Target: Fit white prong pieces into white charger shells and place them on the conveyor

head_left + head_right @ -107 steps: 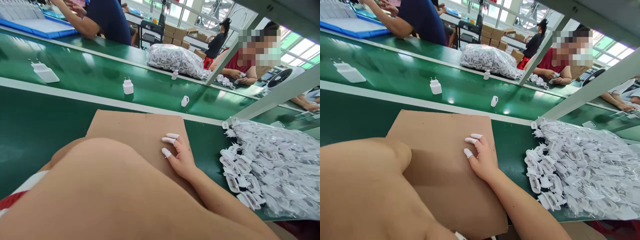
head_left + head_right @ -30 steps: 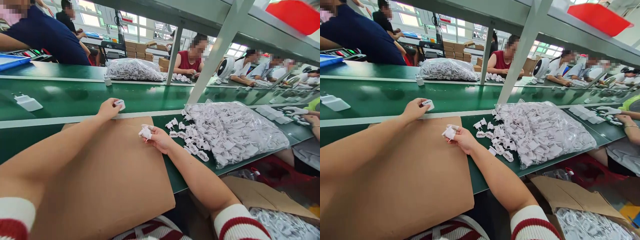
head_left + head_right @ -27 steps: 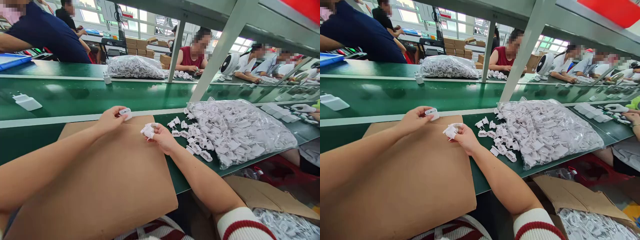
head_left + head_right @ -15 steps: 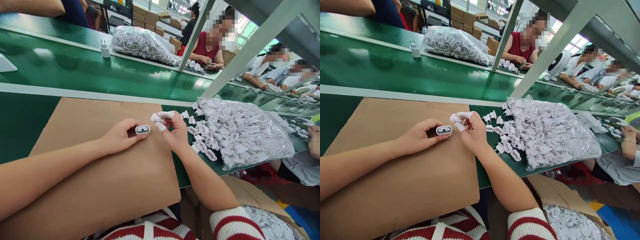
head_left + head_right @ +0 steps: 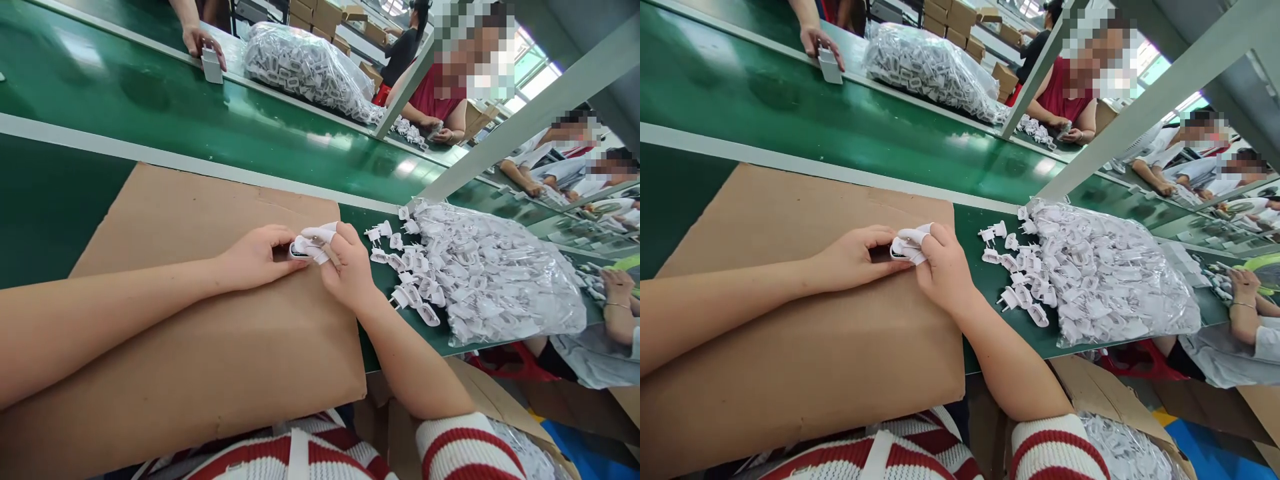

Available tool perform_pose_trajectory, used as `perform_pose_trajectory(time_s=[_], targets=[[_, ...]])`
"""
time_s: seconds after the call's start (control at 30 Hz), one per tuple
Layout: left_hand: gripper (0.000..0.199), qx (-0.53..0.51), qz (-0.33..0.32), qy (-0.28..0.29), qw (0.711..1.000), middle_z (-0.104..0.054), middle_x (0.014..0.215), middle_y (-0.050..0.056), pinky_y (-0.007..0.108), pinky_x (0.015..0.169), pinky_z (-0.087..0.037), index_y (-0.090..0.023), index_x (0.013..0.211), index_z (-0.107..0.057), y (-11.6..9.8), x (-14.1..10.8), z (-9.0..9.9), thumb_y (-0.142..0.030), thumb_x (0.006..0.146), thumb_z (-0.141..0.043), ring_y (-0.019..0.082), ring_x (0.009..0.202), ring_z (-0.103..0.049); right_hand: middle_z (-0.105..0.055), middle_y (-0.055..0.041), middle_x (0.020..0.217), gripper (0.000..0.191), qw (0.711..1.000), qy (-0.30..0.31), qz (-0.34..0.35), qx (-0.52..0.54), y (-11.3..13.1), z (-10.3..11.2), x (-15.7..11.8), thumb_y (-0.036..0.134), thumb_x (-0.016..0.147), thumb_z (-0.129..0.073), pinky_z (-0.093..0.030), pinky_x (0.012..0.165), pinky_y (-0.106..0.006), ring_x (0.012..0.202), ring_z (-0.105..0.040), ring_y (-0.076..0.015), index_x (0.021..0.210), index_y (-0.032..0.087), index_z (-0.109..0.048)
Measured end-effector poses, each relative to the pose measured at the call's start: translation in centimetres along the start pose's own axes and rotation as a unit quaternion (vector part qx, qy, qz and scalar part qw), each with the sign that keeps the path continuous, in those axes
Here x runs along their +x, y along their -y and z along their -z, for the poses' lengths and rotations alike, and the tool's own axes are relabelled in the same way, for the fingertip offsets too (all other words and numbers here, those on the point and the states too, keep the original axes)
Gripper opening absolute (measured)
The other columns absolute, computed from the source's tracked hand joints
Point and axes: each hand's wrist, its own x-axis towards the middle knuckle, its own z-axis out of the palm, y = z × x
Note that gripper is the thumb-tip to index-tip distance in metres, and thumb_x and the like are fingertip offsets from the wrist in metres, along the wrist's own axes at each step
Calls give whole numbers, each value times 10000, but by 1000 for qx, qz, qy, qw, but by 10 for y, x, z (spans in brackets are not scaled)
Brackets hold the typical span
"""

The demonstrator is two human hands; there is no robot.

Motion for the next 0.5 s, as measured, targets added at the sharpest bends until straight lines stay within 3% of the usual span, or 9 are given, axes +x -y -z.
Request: perform_pose_trajectory(time_s=[0.17, 0.37, 0.5], targets=[[337, 7, -9, -3, 1000, -670, 940, 36, 307, 762, -476, -193, 906, -675, 0, 0, 0, -527, 861, -680, 218, 911, -612, -570, -68, 940, 235, 999, 35, 13, -24, 3, 0, 2, 64, 890, -492, -448, 807, -346, 918, -512, -221, 994, 206, -649], [349, 3, -20, 2, 1000, -659, 951, 41, 305, 762, -474, -190, 939, -681, 2, 0, -1, -532, 872, -681, 215, 914, -606, -585, -69, 940, 285, 997, 69, 16, -36, 4, 5, 10, 56, 911, -471, -452, 819, -329, 920, -524, -210, 1036, 208, -676], [313, -6, -24, 3, 1000, -657, 954, 40, 306, 774, -477, -191, 944, -685, 2, -1, 0, -497, 878, -684, 215, 921, -601, -540, -42, 825, 222, 996, 81, 25, -43, 3, 8, 17, 70, 877, -502, -413, 698, -298, 807, -510, -188, 877, 201, -681]])
